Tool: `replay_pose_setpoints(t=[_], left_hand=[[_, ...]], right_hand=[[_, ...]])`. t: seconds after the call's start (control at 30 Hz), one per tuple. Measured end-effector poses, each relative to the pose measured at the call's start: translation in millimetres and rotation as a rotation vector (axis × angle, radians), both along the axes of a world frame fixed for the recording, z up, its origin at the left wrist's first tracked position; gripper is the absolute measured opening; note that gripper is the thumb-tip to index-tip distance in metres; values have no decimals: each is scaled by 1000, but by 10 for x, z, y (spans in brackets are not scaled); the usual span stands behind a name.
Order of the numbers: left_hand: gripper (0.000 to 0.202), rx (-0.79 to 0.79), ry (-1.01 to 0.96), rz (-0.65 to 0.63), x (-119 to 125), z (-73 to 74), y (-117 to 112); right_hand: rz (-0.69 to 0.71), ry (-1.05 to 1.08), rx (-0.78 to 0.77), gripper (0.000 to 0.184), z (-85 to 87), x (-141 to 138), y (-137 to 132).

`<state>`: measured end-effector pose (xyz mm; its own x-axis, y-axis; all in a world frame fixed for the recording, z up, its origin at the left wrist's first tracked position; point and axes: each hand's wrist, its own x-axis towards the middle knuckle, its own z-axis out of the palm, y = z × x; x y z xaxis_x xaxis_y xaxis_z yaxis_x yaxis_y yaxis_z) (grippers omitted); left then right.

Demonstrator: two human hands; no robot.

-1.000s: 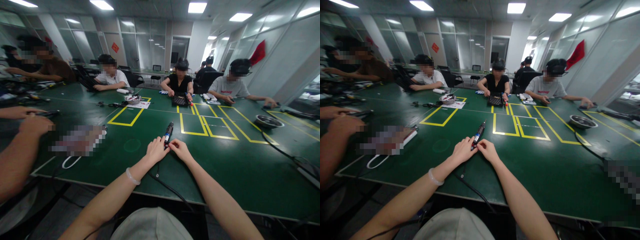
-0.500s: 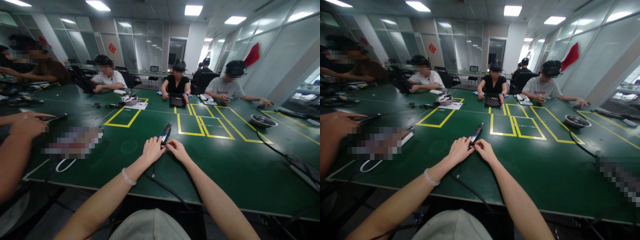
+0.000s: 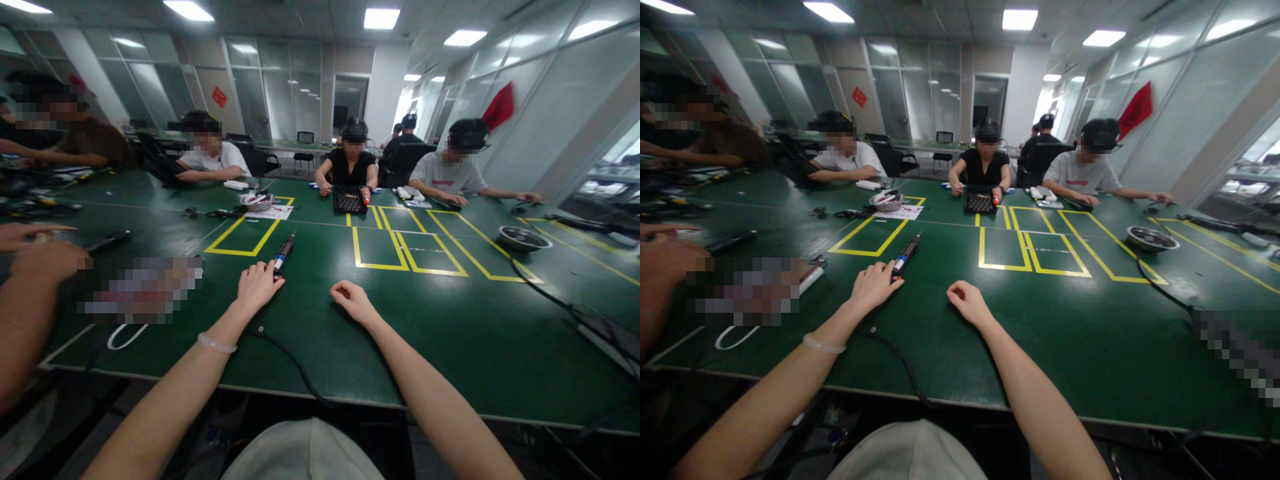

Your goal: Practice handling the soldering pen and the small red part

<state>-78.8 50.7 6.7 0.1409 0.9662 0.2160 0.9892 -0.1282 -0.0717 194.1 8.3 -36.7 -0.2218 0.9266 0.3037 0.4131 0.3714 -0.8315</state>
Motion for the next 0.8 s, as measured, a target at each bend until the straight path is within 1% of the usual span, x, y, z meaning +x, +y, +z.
replay_pose_setpoints(t=[0.13, 0.23, 0.3, 0.37, 0.47, 0.53, 0.6, 0.8], left_hand=[[58, -41, -4, 134, -369, -4, 162], [59, -57, -22, 205, -611, -28, 269], [58, -47, -32, 233, -734, -54, 317], [57, -20, -34, 256, -807, -82, 335], [52, 61, -4, 248, -815, -111, 306], [49, 125, 21, 222, -777, -114, 266], [45, 157, 29, 219, -736, -99, 228], [38, 97, 5, 252, -689, -29, 189]], right_hand=[[3, -26, -3, 17, 25, -3, -19], [6, -37, -1, 17, 34, 0, -29], [8, -40, -1, 17, 33, 4, -30], [9, -45, 1, 17, 27, 8, -27], [11, -54, 8, 16, 15, 9, -17], [13, -58, 10, 17, 11, 6, -12], [13, -60, 10, 17, 16, 2, -13], [21, -55, 10, 17, 58, -7, -42]])
